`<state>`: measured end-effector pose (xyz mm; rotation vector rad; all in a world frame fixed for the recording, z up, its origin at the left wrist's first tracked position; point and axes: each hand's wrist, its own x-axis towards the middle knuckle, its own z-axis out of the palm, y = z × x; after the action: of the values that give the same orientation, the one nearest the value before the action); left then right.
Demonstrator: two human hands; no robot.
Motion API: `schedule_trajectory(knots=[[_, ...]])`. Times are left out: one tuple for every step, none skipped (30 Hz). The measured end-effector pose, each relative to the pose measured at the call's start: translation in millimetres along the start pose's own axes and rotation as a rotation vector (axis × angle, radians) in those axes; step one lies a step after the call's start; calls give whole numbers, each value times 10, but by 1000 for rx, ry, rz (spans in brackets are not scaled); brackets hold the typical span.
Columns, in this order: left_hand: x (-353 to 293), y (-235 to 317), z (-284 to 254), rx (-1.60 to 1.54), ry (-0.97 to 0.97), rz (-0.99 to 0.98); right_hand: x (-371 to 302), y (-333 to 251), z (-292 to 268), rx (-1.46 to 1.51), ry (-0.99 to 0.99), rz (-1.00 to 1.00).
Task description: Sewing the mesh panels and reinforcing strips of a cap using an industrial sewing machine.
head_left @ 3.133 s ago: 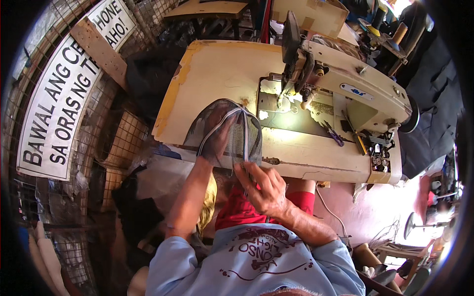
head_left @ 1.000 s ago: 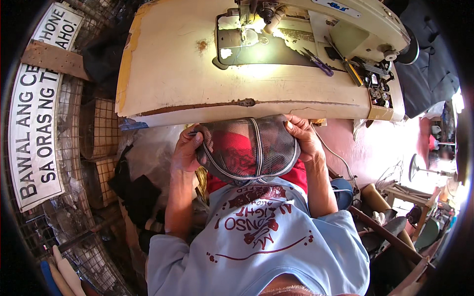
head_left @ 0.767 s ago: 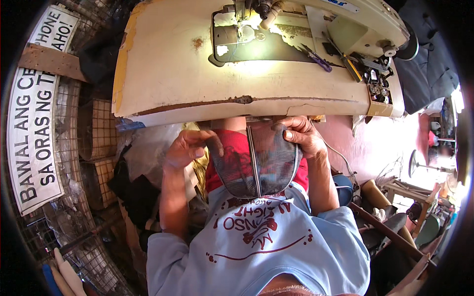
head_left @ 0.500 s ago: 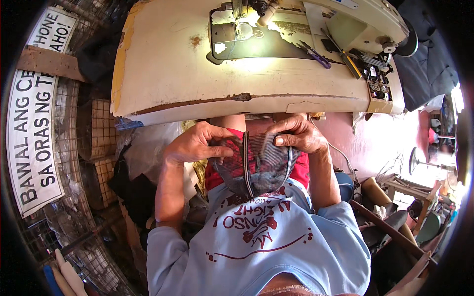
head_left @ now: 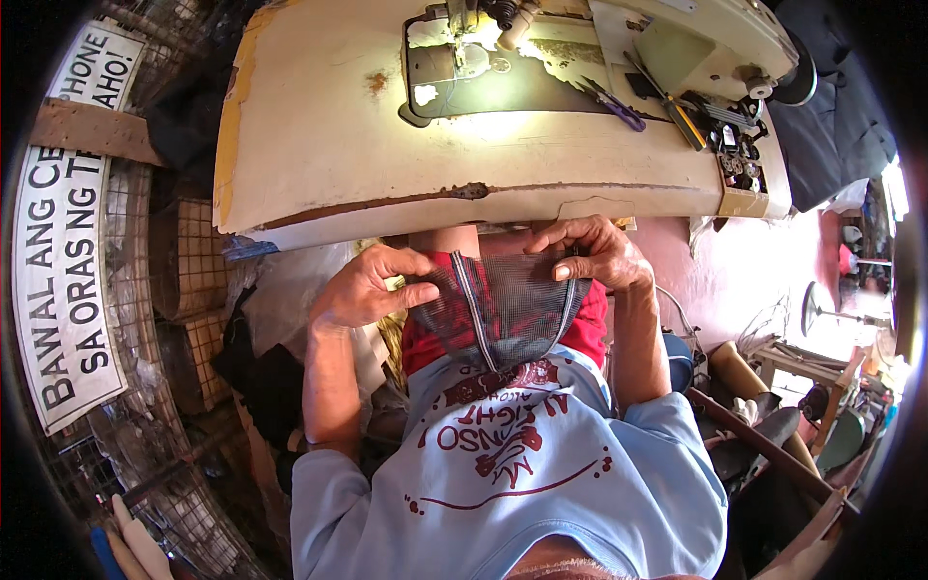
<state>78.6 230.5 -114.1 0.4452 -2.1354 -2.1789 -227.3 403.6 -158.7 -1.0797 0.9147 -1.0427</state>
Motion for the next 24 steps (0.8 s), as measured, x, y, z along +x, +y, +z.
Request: schedule_trajectory(knots=[[26,13,9,26,-20,29,10,-38,21,42,-5,16],[53,24,27,51,-41,59,33,-69,55,72,-4,3],[75,33,55,-22,-55,-30,55,-99,94,103,0,-9],[95,37,89,-94,-72,-121,94,-124,119,33,14,-39],[106,34,122,-183,-98,-187,115,-142,141,20,15,-18],[126,17,152,-156,-101,-181,128,-158,141,0,16,-16],[124,-4,171,-202,-67,-145,127,-159,129,-23,16,-15],[86,-25,176,-264,-30,-97,114,-163,74,-13,-70,7],[43,-55,168,-337,-2,-25,90,-141,26,39,-109,23],[-13,-88,146,-472,64,137,61,-99,-19,92,-151,37],[-63,-128,111,-504,109,308,54,-19,-41,147,-191,28],[-52,-199,74,-609,175,402,52,76,-55,276,-217,28],[-47,-262,35,-750,224,540,45,170,-69,367,-252,28],[-53,-318,22,-850,256,537,113,327,18,546,-265,-21],[-40,-365,8,-951,299,527,166,452,92,739,-319,-129],[-41,-395,8,-1055,328,527,202,558,179,794,-201,-201],[-30,-414,8,-1145,334,523,239,640,283,937,-235,-274],[-20,-433,54,-1239,323,525,309,700,391,1020,-208,-317],[-2,-442,81,-1298,314,503,391,738,511,1131,-250,-433],[19,-450,115,-1293,457,390,359,725,621,1161,-52,-323],[46,-462,139,-1245,600,257,436,711,716,1154,-84,-334],[67,-479,157,-1191,742,125,450,666,774,1137,-130,-365],[88,-500,157,-727,678,188,480,618,808,1114,-122,-321],[105,-529,149,-122,695,318,516,564,800,1145,-210,-359]])
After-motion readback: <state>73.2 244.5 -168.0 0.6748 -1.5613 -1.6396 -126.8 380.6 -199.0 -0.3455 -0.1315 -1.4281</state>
